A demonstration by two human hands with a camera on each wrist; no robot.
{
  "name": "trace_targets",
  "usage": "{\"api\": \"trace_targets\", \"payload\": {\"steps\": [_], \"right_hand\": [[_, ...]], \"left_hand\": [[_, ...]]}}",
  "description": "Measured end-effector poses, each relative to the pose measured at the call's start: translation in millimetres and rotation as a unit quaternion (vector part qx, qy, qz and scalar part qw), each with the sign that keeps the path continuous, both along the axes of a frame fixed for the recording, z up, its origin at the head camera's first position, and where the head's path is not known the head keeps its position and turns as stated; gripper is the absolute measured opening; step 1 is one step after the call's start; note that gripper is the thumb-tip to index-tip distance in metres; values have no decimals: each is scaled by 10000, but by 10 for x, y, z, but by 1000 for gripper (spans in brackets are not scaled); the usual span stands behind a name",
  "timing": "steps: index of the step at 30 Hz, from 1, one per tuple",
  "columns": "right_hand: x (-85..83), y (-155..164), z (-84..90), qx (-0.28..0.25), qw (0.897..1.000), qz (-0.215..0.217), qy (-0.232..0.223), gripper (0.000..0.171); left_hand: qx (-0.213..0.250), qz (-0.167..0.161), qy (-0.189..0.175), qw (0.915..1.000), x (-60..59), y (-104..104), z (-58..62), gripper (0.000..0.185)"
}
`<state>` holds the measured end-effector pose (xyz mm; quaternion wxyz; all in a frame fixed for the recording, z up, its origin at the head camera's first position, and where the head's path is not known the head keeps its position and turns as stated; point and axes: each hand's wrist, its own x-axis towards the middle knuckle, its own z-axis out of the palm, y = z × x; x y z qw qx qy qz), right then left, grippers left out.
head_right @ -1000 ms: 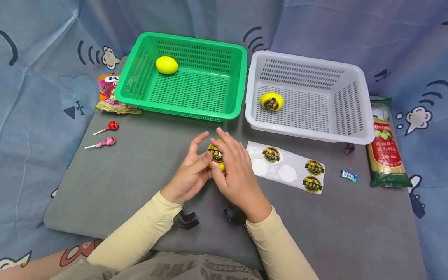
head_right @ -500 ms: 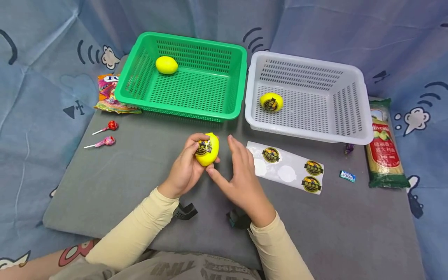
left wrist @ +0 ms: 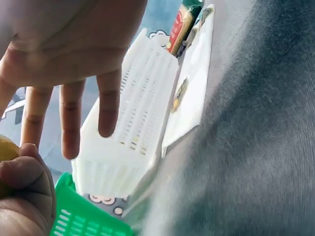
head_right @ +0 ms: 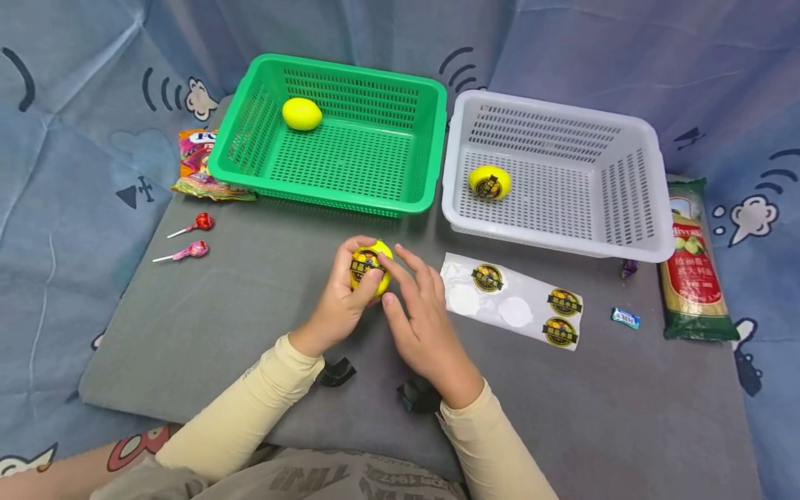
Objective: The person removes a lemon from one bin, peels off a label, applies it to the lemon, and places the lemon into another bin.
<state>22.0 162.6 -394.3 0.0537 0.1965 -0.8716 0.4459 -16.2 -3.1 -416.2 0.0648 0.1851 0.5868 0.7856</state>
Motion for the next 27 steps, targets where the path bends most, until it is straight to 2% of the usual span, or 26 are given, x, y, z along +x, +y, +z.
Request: {"api": "trace_targets", "payload": {"steps": [6, 9, 12, 14, 16, 18, 20, 22, 23, 25, 27], "right_hand": [[-50, 37, 45, 265, 9988, -392, 80, 55], [-86, 126, 68, 389, 9973, -617, 23, 60], [-167, 337, 109, 547, 9921, -1116, 176, 52], [-252, 575, 150, 687, 9824, -1680, 439, 46], [-342, 845, 195, 747, 9656, -2428, 553, 40], [-433, 1101, 217, 773, 9433, -3190, 484, 35], [-518, 1305, 207, 827, 9259, -3678, 253, 32], [-586, 1432, 176, 852, 9139, -3969, -67, 34], [-613, 1473, 155, 865, 9113, -4022, -176, 36], [-649, 1512, 120, 912, 9087, -4060, -346, 40], [-667, 1511, 92, 888, 9064, -4110, -414, 41]], "left_hand": [[-205, -24, 429, 9989, 10, -1, -31, 39], [-191, 182, 452, 9986, -5, -1, -57, 29], [-226, 559, 364, 9975, -38, -11, -87, 23], [-264, 787, 253, 9962, -62, -14, -100, 22], [-355, 956, 177, 9946, -85, -22, -108, 22], [-365, 960, 42, 9947, -107, -28, -116, 23], [-320, 794, -73, 9963, -134, -26, -106, 25], [-220, 539, -177, 9981, -188, -2, -63, 27], [-123, 377, -199, 9990, -228, 22, -19, 29], [2, 109, -110, 9999, -349, 107, 116, 32], [8, -37, 98, 9999, -522, 246, 287, 35]]}}
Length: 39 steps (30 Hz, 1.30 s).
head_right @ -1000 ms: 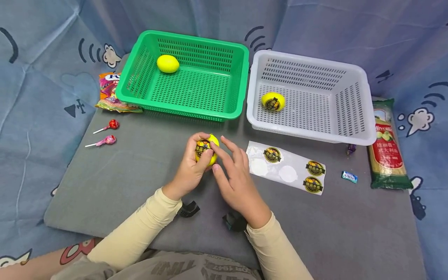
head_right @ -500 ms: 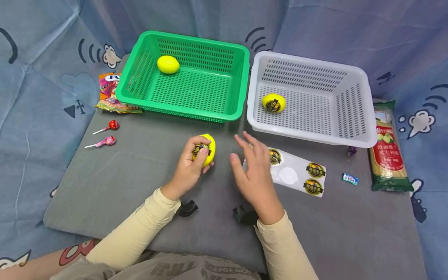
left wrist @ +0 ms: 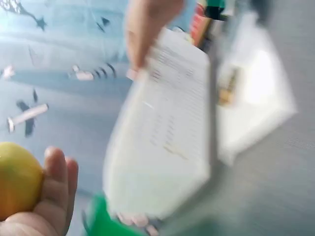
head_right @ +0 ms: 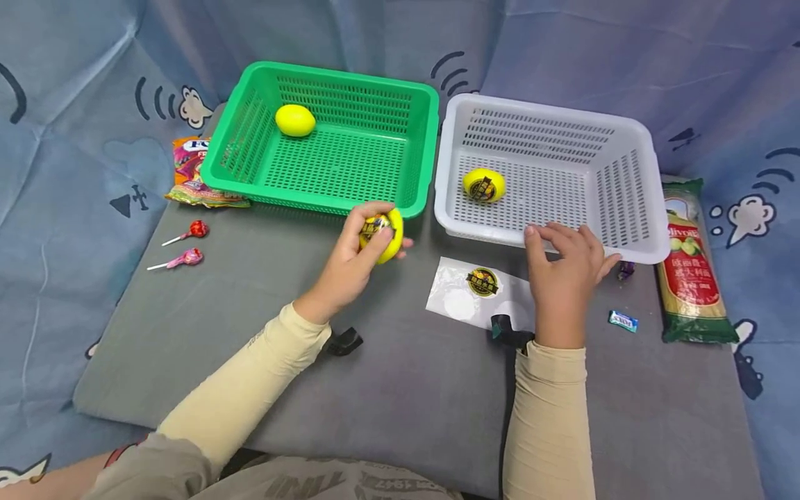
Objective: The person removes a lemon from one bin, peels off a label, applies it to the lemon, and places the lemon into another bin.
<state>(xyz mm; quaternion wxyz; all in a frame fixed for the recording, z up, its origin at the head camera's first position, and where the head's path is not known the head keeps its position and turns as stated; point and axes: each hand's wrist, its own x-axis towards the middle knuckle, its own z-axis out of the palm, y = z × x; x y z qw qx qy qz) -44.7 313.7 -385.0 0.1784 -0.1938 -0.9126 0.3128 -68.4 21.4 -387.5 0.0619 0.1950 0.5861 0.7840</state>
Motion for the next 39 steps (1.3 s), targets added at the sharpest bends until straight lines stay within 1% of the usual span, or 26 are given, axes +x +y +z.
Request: {"api": "trace_targets", "payload": {"steps": [1, 3, 4, 6, 7, 8, 10, 11, 13, 14, 15, 16, 17, 18, 19, 20, 22, 23, 24, 25, 28, 30, 32, 35, 37, 39], "right_hand": [[-9, -13, -7, -4, 10000, 13, 6, 41], [-29, -46, -15, -1, 10000, 69, 17, 41], [-43, -65, -17, 15, 9999, 121, 38, 40], [-75, -100, -22, 32, 9997, 231, 47, 40], [-94, -117, -25, 36, 9996, 277, 35, 40], [-111, -134, -29, 41, 9995, 319, 21, 40], [-143, -170, -33, 42, 9993, 383, -20, 40], [-155, -186, -32, 27, 9991, 410, -46, 40], [-174, -217, -31, 4, 9989, 459, -75, 40], [-181, -230, -29, 2, 9988, 485, -81, 40], [-188, -241, -26, -5, 9987, 511, -90, 40], [-192, -248, -25, 0, 9985, 530, -101, 40], [-194, -253, -25, -5, 9984, 550, -108, 40], [-195, -257, -25, -12, 9984, 557, -130, 40], [-192, -256, -24, -26, 9983, 562, -157, 41], [-189, -251, -23, -46, 9983, 556, -190, 41], [-178, -236, -8, -94, 9981, 528, -299, 41], [-170, -226, 6, -120, 9979, 517, -370, 41], [-165, -214, 22, -135, 9977, 495, -450, 41], [-159, -202, 47, -145, 9974, 461, -529, 41], [-155, -213, 138, -84, 9970, 288, -717, 44], [-160, -292, 226, -72, 9969, 276, -735, 45], [-188, -471, 319, -78, 9971, 443, -608, 44], [-277, -875, 394, -80, 9930, 1135, -330, 41], [-357, -1180, 370, 67, 9866, 1615, -201, 40], [-416, -1432, 301, 274, 9797, 1976, -215, 41]], "left_hand": [[-99, -24, 143, 9998, -101, 81, 88, 36], [-569, 29, 460, 9973, -319, 277, 233, 36], [-934, 64, 602, 9938, -429, 385, 288, 36], [-1853, 52, 681, 9803, -636, 605, 360, 37], [-2297, -35, 672, 9709, -729, 714, 377, 37], [-2739, -160, 653, 9594, -810, 816, 383, 38], [-3549, -513, 578, 9317, -940, 993, 376, 40], [-3866, -691, 538, 9181, -988, 1063, 362, 42], [-4330, -1015, 492, 8943, -1055, 1157, 334, 49], [-4468, -1151, 525, 8857, -1076, 1176, 325, 54], [-4524, -1257, 542, 8813, -1090, 1178, 318, 58], [-4510, -1305, 590, 8809, -1092, 1161, 316, 61], [-4414, -1302, 612, 8857, -1080, 1123, 319, 62], [-4227, -1244, 598, 8957, -1052, 1065, 322, 62], [-3974, -1122, 617, 9087, -1005, 988, 323, 58], [-3648, -957, 568, 9244, -941, 898, 324, 52], [-2939, -504, 448, 9534, -767, 669, 298, 37], [-2558, -282, 352, 9657, -659, 536, 275, 30], [-2196, -72, 228, 9753, -548, 401, 238, 25], [-1914, 126, 124, 9814, -434, 265, 191, 20], [-1430, 514, -230, 9881, -93, -130, -1, 16], [-1331, 632, -562, 9875, 115, -345, -128, 15], [-1336, 696, -799, 9854, 290, -507, -238, 15], [-1385, 814, -1004, 9819, 457, -643, -343, 14], [-1395, 880, -1010, 9811, 517, -685, -380, 14], [-1495, 851, -957, 9804, 559, -726, -378, 14]]}}
